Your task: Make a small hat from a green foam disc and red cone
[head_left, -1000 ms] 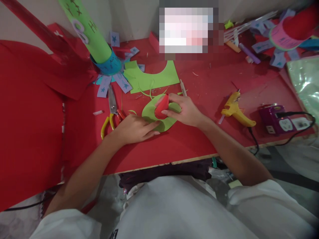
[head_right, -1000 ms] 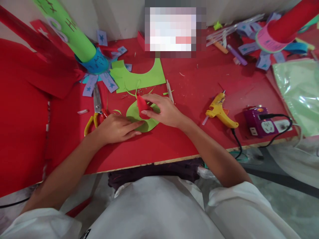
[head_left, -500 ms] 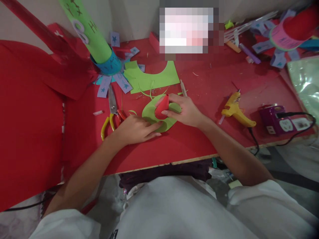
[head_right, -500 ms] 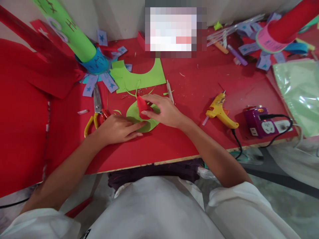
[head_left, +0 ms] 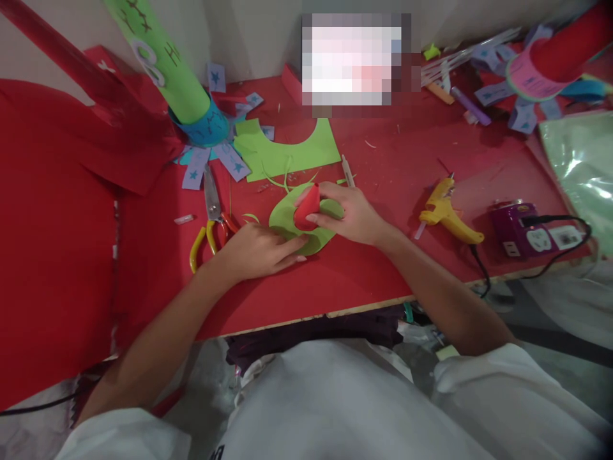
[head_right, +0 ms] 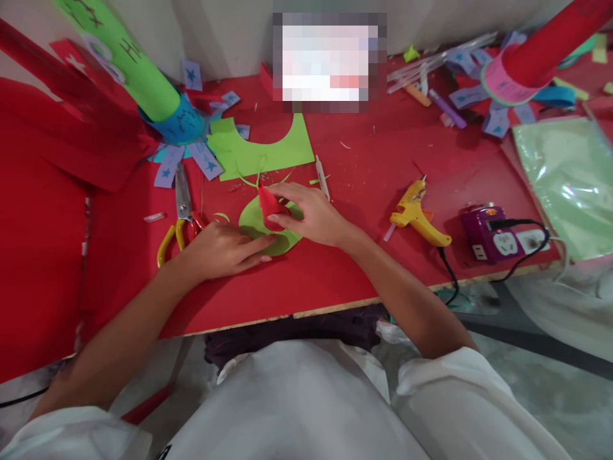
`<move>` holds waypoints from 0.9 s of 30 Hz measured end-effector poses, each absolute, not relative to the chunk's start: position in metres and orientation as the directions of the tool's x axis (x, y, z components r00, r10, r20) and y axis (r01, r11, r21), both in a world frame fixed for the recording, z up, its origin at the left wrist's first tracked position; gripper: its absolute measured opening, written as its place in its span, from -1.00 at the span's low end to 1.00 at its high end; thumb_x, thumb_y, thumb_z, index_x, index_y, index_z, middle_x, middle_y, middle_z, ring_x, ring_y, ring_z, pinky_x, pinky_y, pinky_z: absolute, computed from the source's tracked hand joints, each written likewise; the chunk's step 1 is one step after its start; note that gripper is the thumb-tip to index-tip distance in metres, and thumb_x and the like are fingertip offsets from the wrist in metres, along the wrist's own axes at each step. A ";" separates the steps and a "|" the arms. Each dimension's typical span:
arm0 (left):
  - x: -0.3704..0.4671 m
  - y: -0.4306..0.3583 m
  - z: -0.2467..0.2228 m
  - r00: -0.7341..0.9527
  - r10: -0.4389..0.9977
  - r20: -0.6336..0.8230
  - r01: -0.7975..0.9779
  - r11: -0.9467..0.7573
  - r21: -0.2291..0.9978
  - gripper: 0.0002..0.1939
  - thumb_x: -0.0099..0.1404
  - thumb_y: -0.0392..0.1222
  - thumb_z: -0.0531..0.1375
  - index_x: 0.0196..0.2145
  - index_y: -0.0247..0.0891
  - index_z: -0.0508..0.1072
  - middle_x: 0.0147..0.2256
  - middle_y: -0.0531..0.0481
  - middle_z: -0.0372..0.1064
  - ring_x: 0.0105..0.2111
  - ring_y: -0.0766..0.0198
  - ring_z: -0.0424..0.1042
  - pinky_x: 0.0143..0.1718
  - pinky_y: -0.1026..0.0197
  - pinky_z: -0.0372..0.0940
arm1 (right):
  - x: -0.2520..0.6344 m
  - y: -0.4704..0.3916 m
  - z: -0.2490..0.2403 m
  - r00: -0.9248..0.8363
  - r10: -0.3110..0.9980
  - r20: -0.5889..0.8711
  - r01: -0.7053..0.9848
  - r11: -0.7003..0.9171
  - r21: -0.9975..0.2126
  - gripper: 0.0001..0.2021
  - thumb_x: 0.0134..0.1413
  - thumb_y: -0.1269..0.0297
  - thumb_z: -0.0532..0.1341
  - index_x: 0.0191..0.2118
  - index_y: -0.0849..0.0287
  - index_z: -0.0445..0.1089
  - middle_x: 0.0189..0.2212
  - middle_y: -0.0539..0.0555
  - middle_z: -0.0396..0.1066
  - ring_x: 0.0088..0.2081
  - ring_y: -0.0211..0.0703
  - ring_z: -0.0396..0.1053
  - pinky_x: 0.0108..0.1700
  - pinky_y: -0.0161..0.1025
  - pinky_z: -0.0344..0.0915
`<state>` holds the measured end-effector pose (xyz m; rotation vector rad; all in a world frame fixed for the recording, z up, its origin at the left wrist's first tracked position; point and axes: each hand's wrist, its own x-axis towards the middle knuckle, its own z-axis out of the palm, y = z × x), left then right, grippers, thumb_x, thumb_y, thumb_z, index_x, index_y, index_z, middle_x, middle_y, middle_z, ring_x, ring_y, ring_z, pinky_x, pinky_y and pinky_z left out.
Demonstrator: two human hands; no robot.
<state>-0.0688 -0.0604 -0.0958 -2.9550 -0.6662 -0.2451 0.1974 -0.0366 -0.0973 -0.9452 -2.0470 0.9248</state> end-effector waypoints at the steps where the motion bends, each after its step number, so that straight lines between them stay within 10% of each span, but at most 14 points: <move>1: -0.069 -0.061 -0.095 0.889 0.415 0.191 0.432 -0.900 -0.057 -0.55 0.66 0.13 -0.01 0.12 -0.15 0.56 -0.54 0.02 0.49 -0.55 0.22 0.47 -0.52 0.21 -0.05 | 0.197 -0.037 -0.097 -0.498 0.820 0.281 0.329 0.479 -0.814 -0.51 0.38 -0.18 0.29 0.20 0.04 0.56 0.17 0.17 0.62 0.10 0.06 0.61 0.19 -0.02 0.50; 10: -0.067 -0.059 -0.092 0.796 0.388 0.466 0.484 -0.869 -0.104 -0.79 0.58 -0.28 0.16 -0.29 -0.18 0.44 -0.35 0.07 0.55 -0.37 0.30 0.52 -0.40 0.20 0.19 | 0.199 -0.035 -0.098 -0.511 0.812 0.283 0.322 0.486 -0.813 -0.53 0.39 -0.14 0.30 0.21 0.03 0.55 0.20 0.20 0.61 0.14 0.06 0.59 0.21 0.00 0.49; 20: -0.073 -0.057 -0.088 0.687 0.467 0.556 0.538 -0.842 0.042 -0.59 0.57 -0.18 0.20 -0.49 -0.20 0.30 -0.54 0.07 0.31 -0.53 0.31 0.29 -0.46 0.16 0.04 | 0.197 -0.037 -0.094 -0.495 0.810 0.315 0.274 0.489 -0.828 -0.57 0.38 -0.13 0.31 0.13 0.06 0.57 0.08 0.18 0.64 0.07 0.04 0.59 0.17 -0.03 0.48; 27: -0.070 -0.056 -0.094 0.577 0.640 0.508 0.680 -0.721 0.136 -0.81 0.60 -0.17 0.16 -0.18 -0.20 0.52 -0.19 -0.05 0.61 -0.24 0.22 0.59 -0.30 0.21 0.30 | 0.192 -0.039 -0.091 -0.535 0.780 0.325 0.176 0.480 -0.860 -0.54 0.45 -0.16 0.22 0.23 0.00 0.50 0.18 0.18 0.59 0.18 0.05 0.54 0.27 0.04 0.45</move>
